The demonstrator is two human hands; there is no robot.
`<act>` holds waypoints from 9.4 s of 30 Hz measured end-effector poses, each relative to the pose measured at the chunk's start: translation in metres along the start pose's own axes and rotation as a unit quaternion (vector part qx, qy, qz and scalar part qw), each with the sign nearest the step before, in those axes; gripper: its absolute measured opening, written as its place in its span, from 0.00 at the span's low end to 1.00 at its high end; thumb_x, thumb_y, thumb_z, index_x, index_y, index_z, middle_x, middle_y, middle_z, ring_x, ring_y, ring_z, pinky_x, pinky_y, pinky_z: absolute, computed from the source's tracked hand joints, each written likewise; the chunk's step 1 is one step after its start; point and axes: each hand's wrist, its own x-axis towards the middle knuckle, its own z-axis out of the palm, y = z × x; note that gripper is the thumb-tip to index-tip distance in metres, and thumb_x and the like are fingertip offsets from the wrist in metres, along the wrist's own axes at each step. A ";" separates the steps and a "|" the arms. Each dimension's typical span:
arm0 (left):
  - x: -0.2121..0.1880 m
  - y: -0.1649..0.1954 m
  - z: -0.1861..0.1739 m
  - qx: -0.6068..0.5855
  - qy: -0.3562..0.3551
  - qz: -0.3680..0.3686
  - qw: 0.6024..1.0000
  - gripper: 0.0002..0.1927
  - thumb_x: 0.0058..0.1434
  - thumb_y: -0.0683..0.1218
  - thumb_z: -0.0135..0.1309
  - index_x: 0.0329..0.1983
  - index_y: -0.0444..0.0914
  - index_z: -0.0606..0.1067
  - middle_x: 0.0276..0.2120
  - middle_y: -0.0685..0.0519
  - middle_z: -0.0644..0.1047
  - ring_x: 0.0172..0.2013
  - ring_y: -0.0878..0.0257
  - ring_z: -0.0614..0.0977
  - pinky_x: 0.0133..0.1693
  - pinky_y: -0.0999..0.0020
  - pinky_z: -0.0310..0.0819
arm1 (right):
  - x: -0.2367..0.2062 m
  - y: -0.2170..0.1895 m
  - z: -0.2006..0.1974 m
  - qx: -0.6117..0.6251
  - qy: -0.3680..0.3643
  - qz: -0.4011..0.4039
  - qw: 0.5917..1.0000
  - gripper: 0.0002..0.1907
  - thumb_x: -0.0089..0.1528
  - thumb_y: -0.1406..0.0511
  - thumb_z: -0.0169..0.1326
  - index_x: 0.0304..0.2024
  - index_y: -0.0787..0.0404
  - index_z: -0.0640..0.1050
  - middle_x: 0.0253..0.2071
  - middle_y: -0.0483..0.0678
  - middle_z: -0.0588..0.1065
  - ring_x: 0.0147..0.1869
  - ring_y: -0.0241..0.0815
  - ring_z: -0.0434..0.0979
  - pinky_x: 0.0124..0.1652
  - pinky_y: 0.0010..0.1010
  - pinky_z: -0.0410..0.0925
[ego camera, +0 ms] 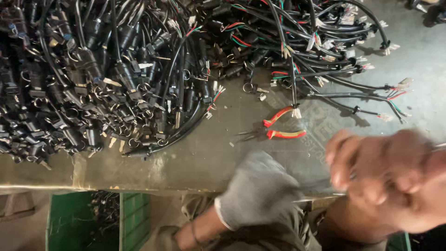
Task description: The person repeatedly strips the outer insulation from black wires using red-handled pliers, then pulls the insulation off to expose the inner conductors. The person handles multiple wires one at a time, placing finished wires aside on the table.
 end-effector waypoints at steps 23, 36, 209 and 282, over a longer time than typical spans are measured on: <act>-0.025 -0.035 -0.016 -0.244 0.192 -0.219 0.925 0.08 0.59 0.40 0.65 0.42 0.36 0.80 0.49 0.52 0.78 0.45 0.63 0.82 0.47 0.69 0.78 | -0.032 0.107 -0.008 -0.439 -0.127 0.116 0.882 0.23 0.62 0.76 0.51 0.60 0.67 0.68 0.51 0.57 0.70 0.56 0.47 0.70 0.57 0.33 0.62; -0.005 -0.021 -0.010 -0.131 0.194 -0.220 0.947 0.38 0.56 0.49 0.67 0.65 0.35 0.63 0.39 0.56 0.83 0.40 0.67 0.86 0.44 0.73 0.79 | -0.046 0.107 -0.004 -0.522 -0.091 0.051 0.847 0.24 0.59 0.80 0.51 0.58 0.66 0.72 0.38 0.52 0.69 0.38 0.47 0.71 0.39 0.29 0.67; 0.020 -0.025 -0.034 -0.076 0.161 -0.157 0.971 0.20 0.60 0.40 0.56 0.55 0.33 0.72 0.45 0.44 0.78 0.44 0.54 0.80 0.47 0.61 0.76 | 0.021 0.074 -0.002 -0.685 -0.208 -0.223 0.662 0.12 0.60 0.74 0.57 0.46 0.58 0.81 0.47 0.46 0.78 0.53 0.48 0.82 0.50 0.40 0.73; -0.011 -0.042 0.007 -0.386 0.283 -0.283 0.831 0.11 0.69 0.41 0.55 0.53 0.34 0.76 0.49 0.54 0.80 0.43 0.69 0.78 0.46 0.72 0.75 | -0.046 0.148 -0.012 -0.576 0.005 -0.063 0.815 0.19 0.71 0.64 0.50 0.62 0.64 0.66 0.58 0.52 0.72 0.64 0.38 0.73 0.62 0.28 0.68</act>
